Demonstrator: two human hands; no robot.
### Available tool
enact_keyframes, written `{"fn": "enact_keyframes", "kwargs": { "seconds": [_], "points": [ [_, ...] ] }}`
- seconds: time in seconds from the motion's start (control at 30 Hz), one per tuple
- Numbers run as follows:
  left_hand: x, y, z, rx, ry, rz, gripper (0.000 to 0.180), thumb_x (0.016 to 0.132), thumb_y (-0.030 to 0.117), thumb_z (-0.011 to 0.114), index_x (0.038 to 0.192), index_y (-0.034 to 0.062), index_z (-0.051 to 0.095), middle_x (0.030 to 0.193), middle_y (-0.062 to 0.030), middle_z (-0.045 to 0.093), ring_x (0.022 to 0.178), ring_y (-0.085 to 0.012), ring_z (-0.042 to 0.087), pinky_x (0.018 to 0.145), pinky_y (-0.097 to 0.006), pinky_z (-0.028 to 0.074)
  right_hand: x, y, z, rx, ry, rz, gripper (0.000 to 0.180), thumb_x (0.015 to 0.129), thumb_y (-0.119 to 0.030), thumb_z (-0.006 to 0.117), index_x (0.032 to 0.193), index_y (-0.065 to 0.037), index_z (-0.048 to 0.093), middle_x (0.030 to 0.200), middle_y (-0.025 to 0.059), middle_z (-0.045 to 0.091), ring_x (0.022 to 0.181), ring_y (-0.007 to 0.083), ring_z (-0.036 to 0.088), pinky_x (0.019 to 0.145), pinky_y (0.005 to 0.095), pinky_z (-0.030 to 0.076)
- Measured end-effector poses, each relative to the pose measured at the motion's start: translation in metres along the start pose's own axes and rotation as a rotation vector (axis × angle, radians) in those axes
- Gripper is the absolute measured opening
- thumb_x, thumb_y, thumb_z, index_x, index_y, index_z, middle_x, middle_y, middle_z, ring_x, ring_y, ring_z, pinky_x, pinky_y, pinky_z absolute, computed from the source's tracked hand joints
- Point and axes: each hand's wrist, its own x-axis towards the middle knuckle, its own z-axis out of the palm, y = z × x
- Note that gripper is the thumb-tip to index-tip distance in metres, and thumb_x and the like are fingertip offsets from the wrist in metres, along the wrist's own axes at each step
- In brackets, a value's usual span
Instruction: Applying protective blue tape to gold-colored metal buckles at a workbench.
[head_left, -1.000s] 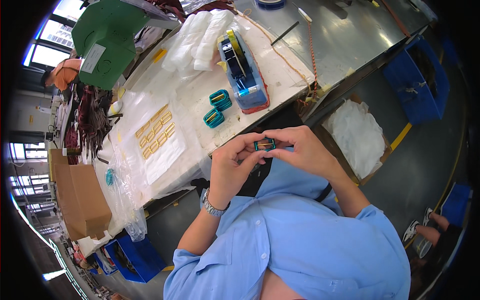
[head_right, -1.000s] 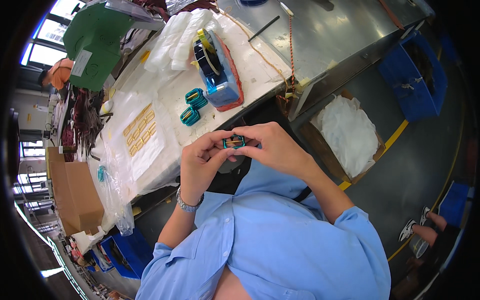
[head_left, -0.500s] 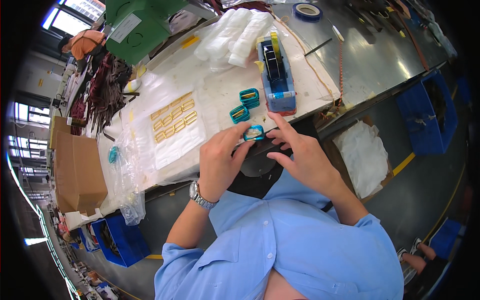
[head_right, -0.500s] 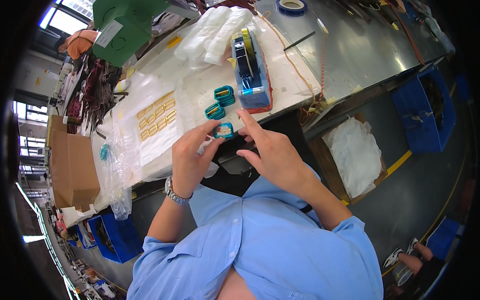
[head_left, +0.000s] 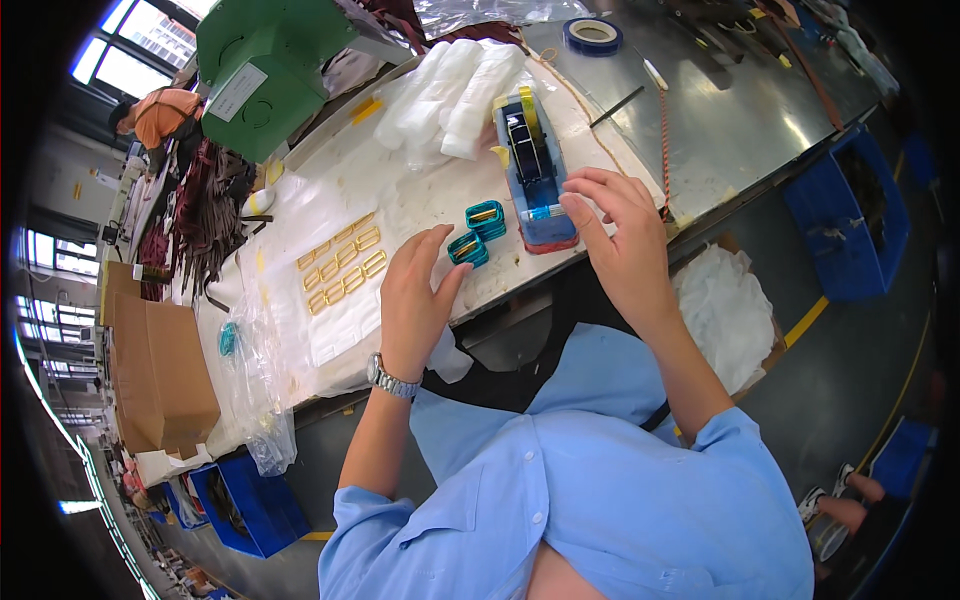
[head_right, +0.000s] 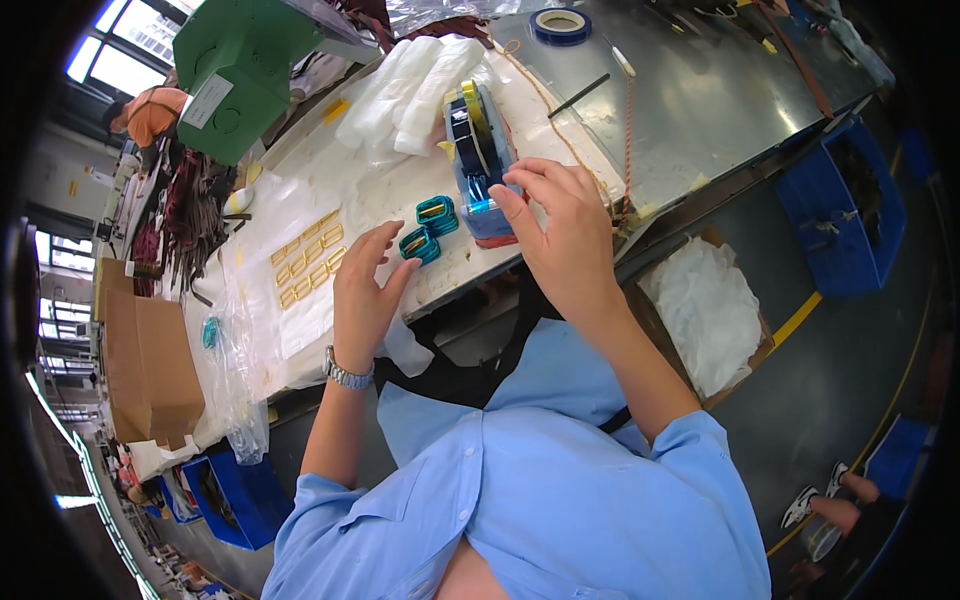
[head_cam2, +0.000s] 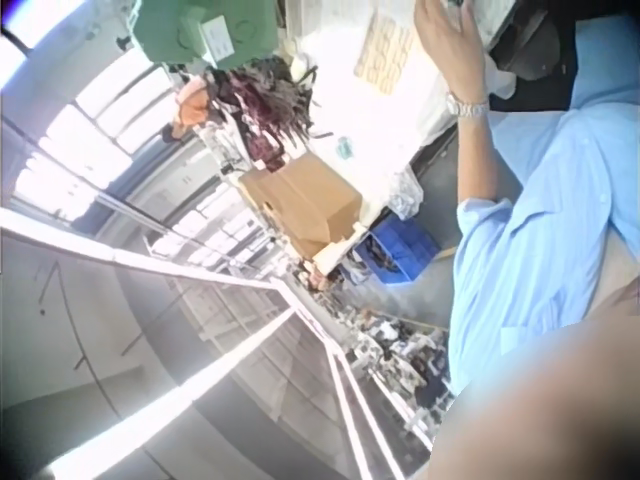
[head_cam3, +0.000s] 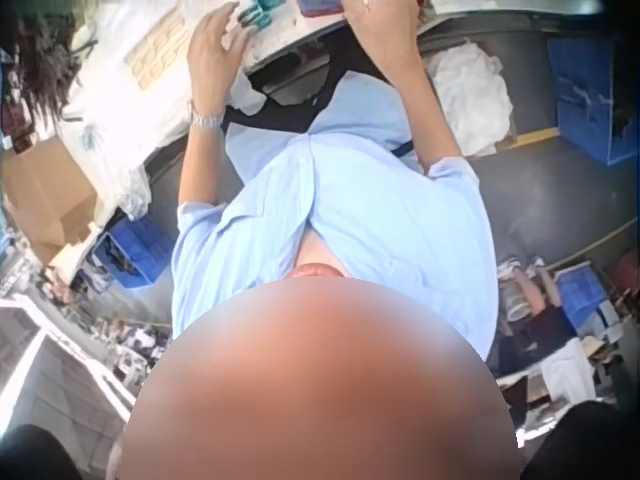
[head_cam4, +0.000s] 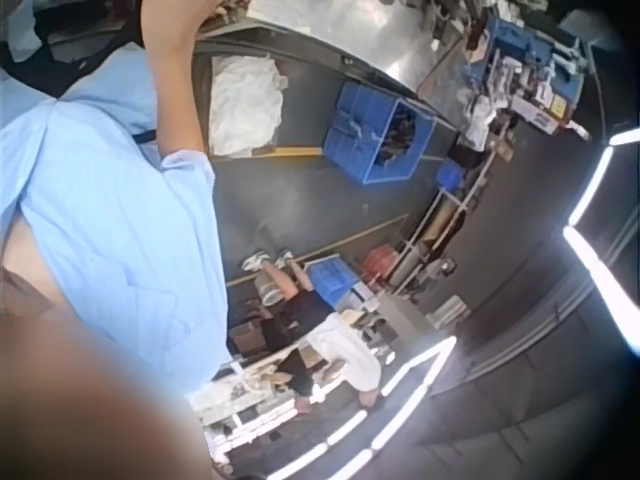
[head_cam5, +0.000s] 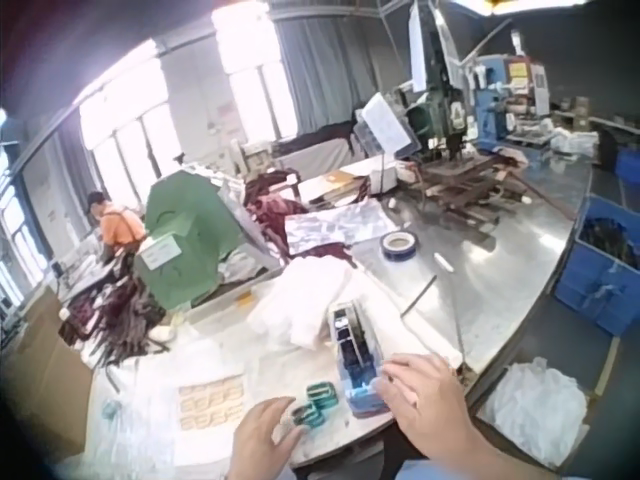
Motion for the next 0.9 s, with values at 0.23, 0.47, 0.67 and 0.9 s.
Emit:
{"fn": "enact_keyframes", "kwargs": {
  "seconds": [0.23, 0.47, 0.67, 0.9],
  "points": [
    [0.037, 0.047, -0.006, -0.161, 0.035, 0.139, 0.027, 0.097, 0.004, 0.074, 0.124, 0.0071, 0.076, 0.119, -0.0172, 0.074, 0.107, -0.0360, 0.071, 0.091, -0.043, 0.058, 0.014, 0.020, 0.031, 0.191, -0.224, 0.203, 0.020, 0.099, -0.017, 0.078, 0.102, 0.002, 0.080, 0.116, 0.0094, 0.076, 0.097, 0.0160, 0.067, 0.081, 0.0296, 0.053],
    [0.078, 0.052, 0.013, -0.018, 0.076, 0.408, 0.036, 0.097, -0.001, 0.070, 0.131, 0.0102, 0.077, 0.111, -0.0137, 0.071, 0.099, -0.0313, 0.069, 0.086, -0.042, 0.055, -0.043, -0.022, -0.011, 0.589, -0.183, 0.362, 0.013, 0.098, -0.010, 0.079, 0.095, 0.002, 0.075, 0.112, 0.0037, 0.069, 0.080, 0.0060, 0.055, 0.077, 0.0237, 0.049],
    [0.090, 0.053, 0.026, 0.123, 0.070, 0.402, 0.044, 0.094, -0.001, 0.072, 0.138, 0.0083, 0.073, 0.105, -0.0130, 0.066, 0.102, -0.0318, 0.065, 0.088, -0.043, 0.056, -0.149, 0.031, 0.001, 0.603, -0.307, 0.598, 0.016, 0.103, -0.012, 0.076, 0.096, 0.002, 0.075, 0.111, 0.0030, 0.066, 0.085, 0.0048, 0.057, 0.075, 0.0206, 0.045],
    [0.092, 0.048, 0.021, 0.126, 0.048, 0.360, 0.045, 0.097, 0.006, 0.074, 0.142, 0.0091, 0.072, 0.108, -0.0133, 0.068, 0.100, -0.0314, 0.066, 0.089, -0.044, 0.056, -0.145, 0.025, 0.010, 0.802, -0.354, 0.713, 0.013, 0.109, -0.011, 0.069, 0.105, 0.001, 0.073, 0.107, 0.0106, 0.081, 0.088, 0.0100, 0.071, 0.079, 0.0253, 0.055]
  ]
}}
